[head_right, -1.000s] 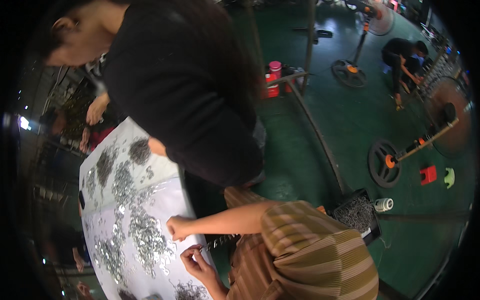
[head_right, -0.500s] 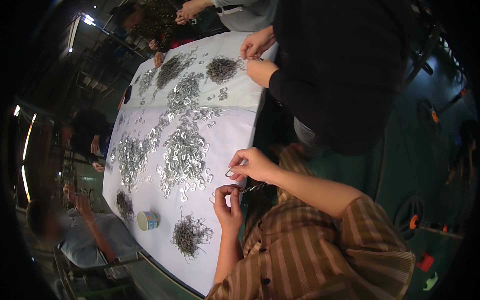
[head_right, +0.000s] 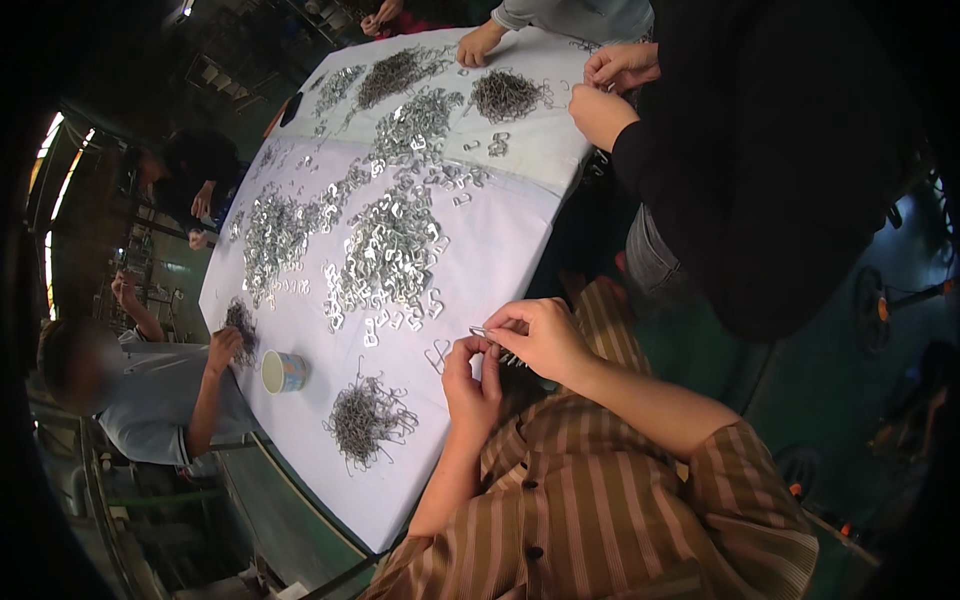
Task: The person sorts small metal clips and hooks on a table covered with a white cloth. They pick up items from a large mixed pile, separate them by type, and place them into smaller piles. Other people at the table perform similar sorting actions.
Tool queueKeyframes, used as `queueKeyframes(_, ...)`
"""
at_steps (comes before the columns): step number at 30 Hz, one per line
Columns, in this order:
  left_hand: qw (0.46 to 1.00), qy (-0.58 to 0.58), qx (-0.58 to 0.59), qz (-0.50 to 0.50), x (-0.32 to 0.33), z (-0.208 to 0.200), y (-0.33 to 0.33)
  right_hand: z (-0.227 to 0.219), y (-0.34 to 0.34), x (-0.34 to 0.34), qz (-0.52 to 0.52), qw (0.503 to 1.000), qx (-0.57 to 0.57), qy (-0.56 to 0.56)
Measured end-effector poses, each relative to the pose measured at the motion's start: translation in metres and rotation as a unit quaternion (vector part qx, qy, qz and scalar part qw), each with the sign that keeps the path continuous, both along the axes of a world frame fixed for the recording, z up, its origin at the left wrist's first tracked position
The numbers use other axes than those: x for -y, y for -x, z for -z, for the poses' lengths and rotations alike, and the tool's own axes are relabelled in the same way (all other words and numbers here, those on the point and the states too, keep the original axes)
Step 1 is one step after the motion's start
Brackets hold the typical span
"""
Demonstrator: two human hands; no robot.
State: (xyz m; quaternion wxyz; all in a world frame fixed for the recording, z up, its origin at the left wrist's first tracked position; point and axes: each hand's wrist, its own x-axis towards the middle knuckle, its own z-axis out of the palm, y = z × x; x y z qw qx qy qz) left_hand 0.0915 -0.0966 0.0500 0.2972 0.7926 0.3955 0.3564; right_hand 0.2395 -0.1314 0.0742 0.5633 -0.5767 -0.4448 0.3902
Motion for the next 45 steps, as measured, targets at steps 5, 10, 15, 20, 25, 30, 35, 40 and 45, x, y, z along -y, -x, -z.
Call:
queueKeyframes(5, 0.999, -0.033, -0.014, 0.0, 0.001, 0.0, 0.0, 0.003, 0.011, 0.004, 0.055, 0.989, 0.111, -0.086)
queueKeyframes(10, 0.997, -0.061, -0.039, 0.0, 0.003, -0.011, -0.001, 0.005, 0.017, 0.005, 0.079, 0.958, 0.213, -0.177)
queueKeyframes(15, 0.999, -0.034, -0.022, 0.021, -0.005, -0.012, 0.013, 0.002, 0.015, 0.009, 0.077, 0.957, 0.207, -0.186)
queueKeyframes(20, 0.968, -0.103, -0.159, -0.167, -0.074, 0.006, 0.084, -0.01, 0.006, 0.011, 0.082, 0.96, 0.198, -0.182)
queueKeyframes(25, 0.88, -0.118, -0.383, -0.254, -0.13, 0.025, 0.162, -0.01, 0.002, 0.01, 0.066, 0.958, 0.202, -0.192)
queueKeyframes(30, 0.854, -0.117, -0.456, -0.223, -0.147, 0.029, 0.169, -0.015, 0.004, 0.013, 0.057, 0.963, 0.193, -0.181)
queueKeyframes(35, 0.9, -0.054, -0.337, -0.271, -0.151, 0.023, 0.178, -0.013, 0.004, 0.014, 0.039, 0.968, 0.179, -0.173)
queueKeyframes(40, 0.943, 0.163, 0.008, -0.289, -0.147, 0.01, 0.195, -0.004, 0.009, 0.012, 0.03, 0.976, 0.145, -0.158)
queueKeyframes(45, 0.925, 0.267, 0.241, -0.119, -0.104, -0.024, 0.144, 0.001, 0.015, 0.006, 0.017, 0.978, 0.139, -0.156)
